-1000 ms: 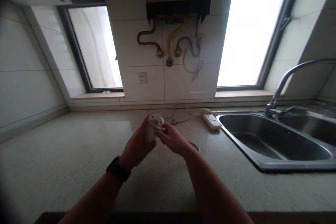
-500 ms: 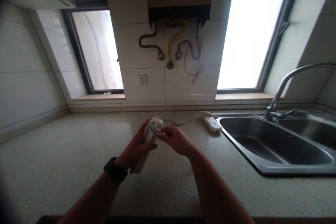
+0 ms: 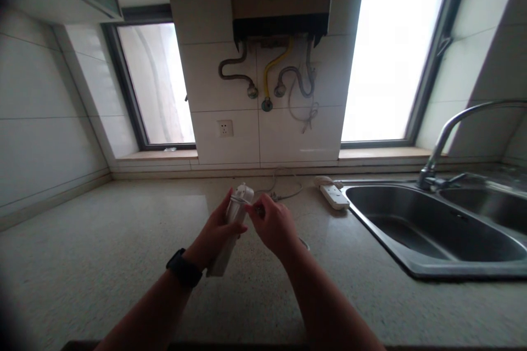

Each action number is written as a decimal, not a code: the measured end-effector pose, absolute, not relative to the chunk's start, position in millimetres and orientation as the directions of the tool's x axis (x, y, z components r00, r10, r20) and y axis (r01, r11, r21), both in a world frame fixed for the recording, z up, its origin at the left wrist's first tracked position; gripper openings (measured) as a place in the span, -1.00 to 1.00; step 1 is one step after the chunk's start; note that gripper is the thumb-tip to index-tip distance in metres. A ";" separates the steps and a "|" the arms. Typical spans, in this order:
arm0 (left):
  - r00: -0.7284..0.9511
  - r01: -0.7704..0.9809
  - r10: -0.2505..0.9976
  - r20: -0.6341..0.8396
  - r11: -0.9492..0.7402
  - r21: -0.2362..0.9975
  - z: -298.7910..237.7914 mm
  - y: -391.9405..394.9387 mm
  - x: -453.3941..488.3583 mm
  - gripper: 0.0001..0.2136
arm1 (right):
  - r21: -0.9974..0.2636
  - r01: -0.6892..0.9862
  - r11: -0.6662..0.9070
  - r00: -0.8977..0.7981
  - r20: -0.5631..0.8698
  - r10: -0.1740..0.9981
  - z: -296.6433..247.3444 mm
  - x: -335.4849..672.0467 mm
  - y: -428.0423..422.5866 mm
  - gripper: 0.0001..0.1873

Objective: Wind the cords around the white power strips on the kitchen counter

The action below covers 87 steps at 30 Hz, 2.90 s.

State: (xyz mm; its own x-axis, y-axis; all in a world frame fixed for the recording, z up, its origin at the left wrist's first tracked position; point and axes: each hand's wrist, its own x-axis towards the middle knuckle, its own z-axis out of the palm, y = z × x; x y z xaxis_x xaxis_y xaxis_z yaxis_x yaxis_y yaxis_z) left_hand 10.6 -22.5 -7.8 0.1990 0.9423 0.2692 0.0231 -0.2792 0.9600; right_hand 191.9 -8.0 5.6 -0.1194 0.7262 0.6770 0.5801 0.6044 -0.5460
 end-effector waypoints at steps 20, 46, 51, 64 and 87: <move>0.649 -0.603 0.661 0.376 0.146 0.784 -7.9 -39.0 12.5 -0.63 | -0.881 -0.268 0.390 -0.572 0.471 0.671 4.1 221.2 2.8 -0.38; 0.836 -0.545 0.417 0.357 0.551 0.633 -8.1 -41.3 20.6 -0.50 | -0.845 -0.301 0.443 -0.592 0.529 0.608 16.7 203.0 -16.5 -0.42; 0.819 -0.556 0.453 0.352 0.480 0.678 -12.5 -36.2 16.6 -0.52 | -0.810 -0.164 0.563 -0.528 0.554 0.644 17.4 201.4 -16.7 -0.43; 0.811 -0.515 0.500 0.303 0.366 0.775 -18.4 -34.7 17.5 -0.60 | -0.786 0.029 0.618 -0.425 0.550 0.719 14.4 202.0 -14.1 -0.49; 0.029 0.491 0.825 0.564 -0.503 0.711 -17.6 -26.6 31.9 -0.42 | -0.549 0.697 0.461 -0.087 0.574 0.815 3.2 178.0 -14.5 -0.62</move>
